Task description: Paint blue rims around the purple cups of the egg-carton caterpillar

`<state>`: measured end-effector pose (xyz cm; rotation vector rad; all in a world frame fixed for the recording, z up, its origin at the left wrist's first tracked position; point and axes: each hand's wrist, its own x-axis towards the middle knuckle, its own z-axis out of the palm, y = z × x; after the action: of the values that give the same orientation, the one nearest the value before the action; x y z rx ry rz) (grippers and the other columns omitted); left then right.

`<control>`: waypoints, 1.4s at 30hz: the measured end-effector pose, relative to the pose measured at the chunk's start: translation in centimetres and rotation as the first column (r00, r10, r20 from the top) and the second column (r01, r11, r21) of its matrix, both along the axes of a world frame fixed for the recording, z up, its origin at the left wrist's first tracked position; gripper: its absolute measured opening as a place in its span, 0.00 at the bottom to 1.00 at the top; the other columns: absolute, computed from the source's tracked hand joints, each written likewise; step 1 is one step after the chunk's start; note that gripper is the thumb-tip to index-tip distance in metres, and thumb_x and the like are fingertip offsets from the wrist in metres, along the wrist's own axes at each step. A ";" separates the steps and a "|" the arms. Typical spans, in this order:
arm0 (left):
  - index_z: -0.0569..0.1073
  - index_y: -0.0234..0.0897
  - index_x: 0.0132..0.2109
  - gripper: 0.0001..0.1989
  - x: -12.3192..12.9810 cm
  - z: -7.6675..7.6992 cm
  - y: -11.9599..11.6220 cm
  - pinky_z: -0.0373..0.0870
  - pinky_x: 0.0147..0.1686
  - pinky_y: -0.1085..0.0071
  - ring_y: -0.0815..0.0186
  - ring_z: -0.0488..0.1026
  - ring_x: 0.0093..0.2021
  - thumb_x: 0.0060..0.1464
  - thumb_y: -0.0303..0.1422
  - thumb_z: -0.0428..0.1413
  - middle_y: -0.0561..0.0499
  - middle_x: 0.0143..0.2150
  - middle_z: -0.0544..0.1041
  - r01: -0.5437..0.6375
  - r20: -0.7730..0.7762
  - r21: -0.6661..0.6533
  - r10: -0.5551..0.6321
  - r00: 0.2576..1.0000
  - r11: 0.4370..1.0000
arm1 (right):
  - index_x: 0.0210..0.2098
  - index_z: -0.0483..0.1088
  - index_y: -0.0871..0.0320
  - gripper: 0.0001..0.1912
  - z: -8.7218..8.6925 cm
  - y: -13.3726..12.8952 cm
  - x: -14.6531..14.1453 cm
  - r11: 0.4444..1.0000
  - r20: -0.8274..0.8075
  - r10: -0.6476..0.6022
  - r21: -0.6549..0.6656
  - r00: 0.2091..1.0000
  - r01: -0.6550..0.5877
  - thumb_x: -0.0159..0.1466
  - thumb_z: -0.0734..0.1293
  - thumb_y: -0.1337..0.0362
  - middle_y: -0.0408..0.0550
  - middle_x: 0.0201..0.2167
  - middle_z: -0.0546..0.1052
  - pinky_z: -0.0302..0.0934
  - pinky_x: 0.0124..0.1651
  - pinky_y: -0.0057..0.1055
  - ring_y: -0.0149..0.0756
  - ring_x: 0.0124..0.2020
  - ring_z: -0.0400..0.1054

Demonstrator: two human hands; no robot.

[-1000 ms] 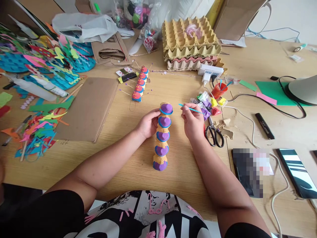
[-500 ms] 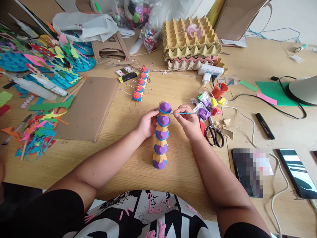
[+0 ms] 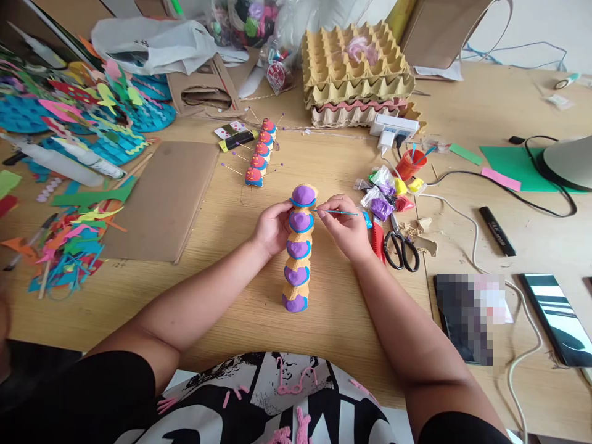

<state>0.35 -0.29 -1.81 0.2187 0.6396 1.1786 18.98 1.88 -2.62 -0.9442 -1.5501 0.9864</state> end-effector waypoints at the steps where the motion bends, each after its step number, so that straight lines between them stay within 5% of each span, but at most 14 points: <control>1: 0.81 0.31 0.38 0.14 0.0 0.0 0.0 0.77 0.31 0.71 0.66 0.81 0.28 0.68 0.28 0.51 0.47 0.32 0.84 0.002 0.003 0.006 -0.002 1.000 1.000 | 0.35 0.81 0.49 0.21 -0.1 0.0 0.0 1.000 0.014 -0.003 0.014 1.000 0.003 0.62 0.77 0.39 0.47 0.38 0.76 0.69 0.44 0.38 0.40 0.43 0.73; 15: 0.78 0.35 0.38 0.03 0.0 -0.6 0.0 0.75 0.30 0.73 0.68 0.79 0.26 0.61 0.28 0.59 0.51 0.30 0.83 -0.015 -0.014 0.002 0.016 1.000 1.000 | 0.36 0.79 0.51 0.18 -1.0 0.3 0.1 0.999 0.075 -0.026 0.047 0.997 0.022 0.63 0.79 0.44 0.44 0.36 0.77 0.67 0.42 0.34 0.36 0.39 0.72; 31: 0.81 0.33 0.40 0.06 0.1 -0.7 -0.3 0.74 0.30 0.74 0.68 0.80 0.28 0.61 0.32 0.66 0.50 0.32 0.83 0.048 -0.045 0.118 -0.043 0.998 0.992 | 0.33 0.74 0.53 0.23 -0.7 -0.4 -0.7 0.983 -0.155 -0.082 -0.178 0.985 0.053 0.57 0.81 0.43 0.41 0.31 0.76 0.62 0.39 0.32 0.32 0.33 0.66; 37: 0.80 0.35 0.39 0.08 0.0 -0.5 -0.2 0.76 0.29 0.71 0.66 0.80 0.27 0.61 0.35 0.66 0.51 0.31 0.82 0.055 -0.053 0.051 -0.052 0.997 0.997 | 0.31 0.69 0.51 0.18 1.9 -0.5 -0.1 0.954 -0.261 -0.291 -0.147 0.920 0.260 0.60 0.78 0.49 0.40 0.29 0.72 0.63 0.36 0.32 0.32 0.30 0.66; 42: 0.79 0.33 0.37 0.07 0.1 -0.3 -0.3 0.73 0.28 0.75 0.70 0.77 0.26 0.63 0.32 0.64 0.52 0.29 0.80 0.035 -0.066 0.051 -0.031 0.997 0.998 | 0.34 0.73 0.50 0.14 7.6 -0.1 1.4 0.983 -0.176 -0.165 0.056 0.971 0.177 0.65 0.78 0.51 0.43 0.35 0.75 0.69 0.40 0.35 0.35 0.35 0.72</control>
<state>0.46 -0.54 -2.13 0.3123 0.6607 1.1608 20.41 1.75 4.97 -0.9029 -1.3290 0.8612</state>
